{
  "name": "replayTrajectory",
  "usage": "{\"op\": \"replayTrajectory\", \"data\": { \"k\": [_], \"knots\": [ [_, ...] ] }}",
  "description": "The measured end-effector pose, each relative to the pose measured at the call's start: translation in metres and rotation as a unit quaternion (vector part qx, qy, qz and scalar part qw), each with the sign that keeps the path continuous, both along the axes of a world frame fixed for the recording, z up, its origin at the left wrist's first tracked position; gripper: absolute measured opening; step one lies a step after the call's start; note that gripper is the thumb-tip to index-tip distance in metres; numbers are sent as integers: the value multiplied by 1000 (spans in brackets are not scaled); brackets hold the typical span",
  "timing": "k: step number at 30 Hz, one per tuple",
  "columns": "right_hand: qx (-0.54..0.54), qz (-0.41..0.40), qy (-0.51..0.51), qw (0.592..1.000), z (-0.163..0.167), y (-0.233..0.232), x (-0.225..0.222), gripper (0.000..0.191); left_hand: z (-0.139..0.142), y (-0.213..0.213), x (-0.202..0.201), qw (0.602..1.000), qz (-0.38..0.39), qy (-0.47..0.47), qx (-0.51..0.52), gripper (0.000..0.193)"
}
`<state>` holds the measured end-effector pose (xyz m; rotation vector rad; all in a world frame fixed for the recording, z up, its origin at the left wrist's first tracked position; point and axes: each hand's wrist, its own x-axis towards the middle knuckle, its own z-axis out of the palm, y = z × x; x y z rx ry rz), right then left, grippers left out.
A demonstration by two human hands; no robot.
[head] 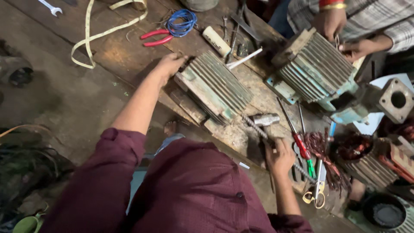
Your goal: The person works on an electric motor stator at a cluttered workbench. They use pliers to pull copper windings from the stator, then use a hammer and metal rod to strike the stator housing. The person continues to remove and adjust the windings with pliers and a screwdriver.
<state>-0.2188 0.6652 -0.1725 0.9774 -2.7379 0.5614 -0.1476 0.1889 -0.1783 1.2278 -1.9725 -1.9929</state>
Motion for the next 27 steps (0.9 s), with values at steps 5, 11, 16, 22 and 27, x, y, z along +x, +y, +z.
{"op": "replayTrajectory", "data": {
  "k": [5,11,16,22,27],
  "knots": [
    [-53,1,2,999,-38,-15,20,27,-28,-12,1,998,9,23,66,36],
    [-23,-23,-29,999,-17,-47,3,21,-37,-17,21,988,131,53,-63,32],
    [-40,5,-39,998,19,-62,1,20,31,-6,3,877,85,177,-438,27],
    [-36,-66,-38,996,33,-63,23,15,88,129,-74,751,-383,337,-420,22],
    [-24,-103,-4,994,42,-62,32,22,55,209,-98,505,-705,145,-476,27]
  ]
}}
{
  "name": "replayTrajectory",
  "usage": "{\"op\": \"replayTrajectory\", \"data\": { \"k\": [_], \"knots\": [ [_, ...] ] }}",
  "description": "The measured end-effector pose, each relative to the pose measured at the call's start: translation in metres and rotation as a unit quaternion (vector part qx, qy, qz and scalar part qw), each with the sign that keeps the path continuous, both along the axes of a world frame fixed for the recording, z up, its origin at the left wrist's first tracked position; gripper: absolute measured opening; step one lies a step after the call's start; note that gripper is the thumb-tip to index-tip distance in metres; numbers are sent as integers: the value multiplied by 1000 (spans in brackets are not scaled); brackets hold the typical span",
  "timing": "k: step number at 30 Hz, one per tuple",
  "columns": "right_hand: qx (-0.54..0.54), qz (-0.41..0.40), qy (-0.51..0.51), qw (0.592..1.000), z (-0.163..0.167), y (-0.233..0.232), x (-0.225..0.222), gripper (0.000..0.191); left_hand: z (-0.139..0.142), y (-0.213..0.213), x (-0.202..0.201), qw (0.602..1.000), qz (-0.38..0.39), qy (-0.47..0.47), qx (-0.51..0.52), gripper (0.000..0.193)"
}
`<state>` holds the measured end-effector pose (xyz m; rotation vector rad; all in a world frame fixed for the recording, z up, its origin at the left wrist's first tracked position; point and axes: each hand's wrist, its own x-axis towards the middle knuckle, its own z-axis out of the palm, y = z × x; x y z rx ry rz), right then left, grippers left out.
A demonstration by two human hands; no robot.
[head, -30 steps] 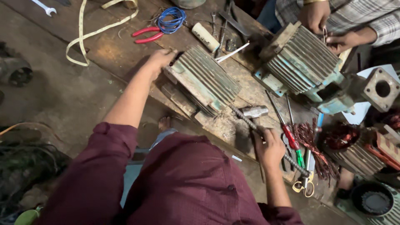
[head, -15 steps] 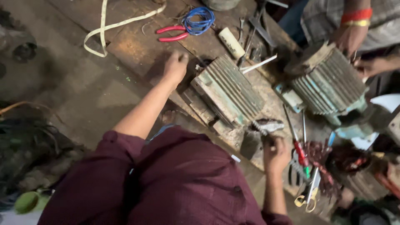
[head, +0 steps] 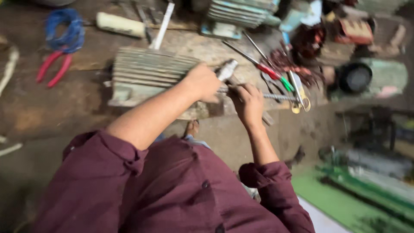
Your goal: The person works on an electric motor stator at a cluttered workbench. They use pliers to pull copper windings from the stator, then use a hammer and metal rod to strike the stator housing. The person continues to remove and adjust the windings with pliers and a screwdriver.
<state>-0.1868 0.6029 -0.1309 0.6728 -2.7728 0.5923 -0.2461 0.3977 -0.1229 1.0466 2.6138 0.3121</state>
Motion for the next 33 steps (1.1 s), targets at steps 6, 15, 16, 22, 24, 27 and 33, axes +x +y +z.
{"op": "replayTrajectory", "data": {
  "k": [6,15,16,22,24,27,33],
  "knots": [
    [28,-10,84,996,-7,8,44,23,-36,7,14,996,5,53,-65,15],
    [188,-190,32,963,-76,62,42,62,-22,6,42,972,83,219,-3,24],
    [191,-191,15,963,-82,67,39,63,-18,6,42,964,104,245,7,25],
    [59,-151,-146,976,-88,106,68,49,-1,10,42,982,115,122,-84,38],
    [-195,-157,-456,854,-82,123,78,41,0,15,41,980,115,91,-135,46],
    [-469,-143,-662,568,-71,139,79,37,-4,21,38,979,119,67,-152,44],
    [-464,-168,-654,574,-42,150,96,26,-18,25,45,972,123,118,-164,42]
  ]
}}
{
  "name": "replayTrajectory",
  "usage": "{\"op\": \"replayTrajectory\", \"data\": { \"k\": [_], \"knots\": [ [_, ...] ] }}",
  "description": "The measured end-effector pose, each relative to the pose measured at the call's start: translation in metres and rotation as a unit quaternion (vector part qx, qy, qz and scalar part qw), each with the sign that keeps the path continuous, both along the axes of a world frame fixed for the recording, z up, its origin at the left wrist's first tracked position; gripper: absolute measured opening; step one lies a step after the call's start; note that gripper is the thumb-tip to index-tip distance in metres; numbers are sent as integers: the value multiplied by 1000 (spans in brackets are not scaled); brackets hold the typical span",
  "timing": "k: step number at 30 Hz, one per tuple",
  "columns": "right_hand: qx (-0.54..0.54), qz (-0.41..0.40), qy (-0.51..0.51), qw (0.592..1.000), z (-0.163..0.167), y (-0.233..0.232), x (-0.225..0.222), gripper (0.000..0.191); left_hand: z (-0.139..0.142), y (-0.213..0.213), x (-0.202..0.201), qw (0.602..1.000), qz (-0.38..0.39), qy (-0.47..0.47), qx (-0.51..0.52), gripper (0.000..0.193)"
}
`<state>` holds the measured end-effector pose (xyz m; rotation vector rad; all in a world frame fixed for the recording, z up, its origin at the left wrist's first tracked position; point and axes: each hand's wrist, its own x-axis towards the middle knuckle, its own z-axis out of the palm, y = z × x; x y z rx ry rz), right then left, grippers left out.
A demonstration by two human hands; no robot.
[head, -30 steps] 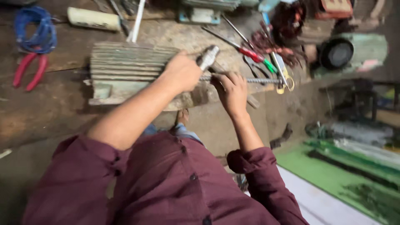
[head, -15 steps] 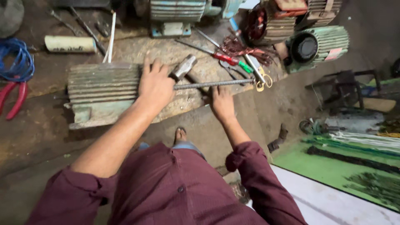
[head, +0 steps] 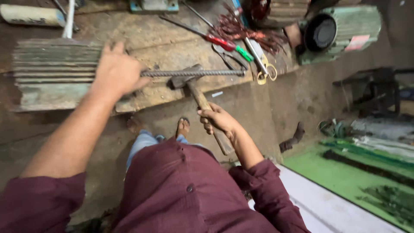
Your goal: The person works on an electric motor stator at a cluttered workbench. They use pliers to pull copper windings from the stator, then use a hammer and metal rod to strike the stator housing. The person continues to remove and adjust the windings with pliers and a screwdriver.
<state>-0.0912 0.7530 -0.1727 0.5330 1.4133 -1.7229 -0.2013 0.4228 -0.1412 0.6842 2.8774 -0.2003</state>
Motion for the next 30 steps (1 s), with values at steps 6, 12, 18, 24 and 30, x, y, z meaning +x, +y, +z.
{"op": "replayTrajectory", "data": {
  "k": [6,12,18,24,30],
  "knots": [
    [222,-108,37,968,61,117,93,44,-1,0,3,998,-16,55,-9,40],
    [275,-316,278,864,147,303,196,22,-1,3,4,998,-17,16,-55,43],
    [38,-504,381,774,159,348,97,25,-2,2,4,998,-21,41,-31,39],
    [108,-80,61,989,62,151,53,37,-4,-2,5,999,-2,34,-25,38],
    [61,159,42,984,74,54,83,41,-12,-1,0,998,-14,36,-49,33]
  ]
}}
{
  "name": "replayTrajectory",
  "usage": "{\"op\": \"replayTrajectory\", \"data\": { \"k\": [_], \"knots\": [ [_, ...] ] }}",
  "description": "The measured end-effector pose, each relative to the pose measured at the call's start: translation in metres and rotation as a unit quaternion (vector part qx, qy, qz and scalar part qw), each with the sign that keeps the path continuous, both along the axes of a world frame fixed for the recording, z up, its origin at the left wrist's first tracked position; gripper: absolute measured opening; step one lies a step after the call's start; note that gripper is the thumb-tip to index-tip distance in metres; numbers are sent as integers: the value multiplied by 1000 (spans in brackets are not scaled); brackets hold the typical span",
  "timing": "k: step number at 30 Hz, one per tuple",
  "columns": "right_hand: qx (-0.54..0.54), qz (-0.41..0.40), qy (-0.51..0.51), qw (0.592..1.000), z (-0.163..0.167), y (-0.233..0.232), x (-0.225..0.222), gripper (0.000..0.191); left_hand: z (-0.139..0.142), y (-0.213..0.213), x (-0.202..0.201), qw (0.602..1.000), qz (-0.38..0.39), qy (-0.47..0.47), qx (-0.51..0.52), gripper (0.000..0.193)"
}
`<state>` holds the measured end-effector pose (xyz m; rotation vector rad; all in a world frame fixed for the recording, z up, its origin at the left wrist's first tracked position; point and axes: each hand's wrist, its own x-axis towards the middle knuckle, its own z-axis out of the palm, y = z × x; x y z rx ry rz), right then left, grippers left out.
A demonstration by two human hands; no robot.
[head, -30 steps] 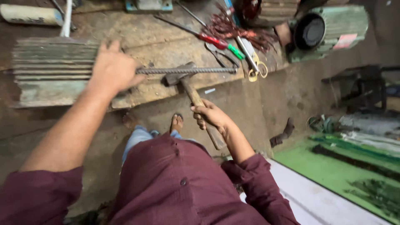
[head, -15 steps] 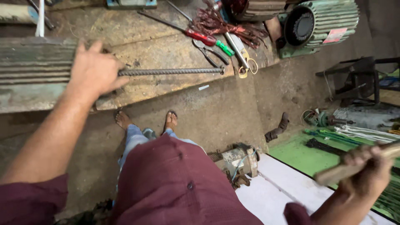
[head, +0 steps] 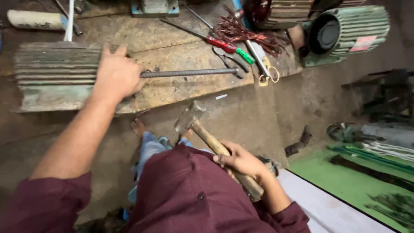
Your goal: The person works on an electric motor stator at a cluttered workbench. They use pliers to pull copper windings from the stator, then use a hammer and metal rod to strike the stator housing. The person continues to remove and adjust the windings with pliers and a screwdriver.
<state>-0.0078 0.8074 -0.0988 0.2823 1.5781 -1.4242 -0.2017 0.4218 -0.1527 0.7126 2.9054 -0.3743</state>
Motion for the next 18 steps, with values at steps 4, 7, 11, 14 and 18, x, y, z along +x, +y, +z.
{"op": "replayTrajectory", "data": {
  "k": [4,7,11,14,18],
  "knots": [
    [104,-162,-17,981,35,23,14,47,1,-2,3,997,-26,29,65,46],
    [93,-325,47,940,60,98,36,33,7,0,4,993,-31,54,102,40],
    [186,-467,181,845,87,267,119,18,12,3,4,999,12,-33,35,43],
    [137,-594,248,753,90,374,179,18,9,4,4,1000,-4,-6,19,42],
    [61,-672,319,665,101,387,127,18,-1,2,0,998,-19,38,55,39]
  ]
}}
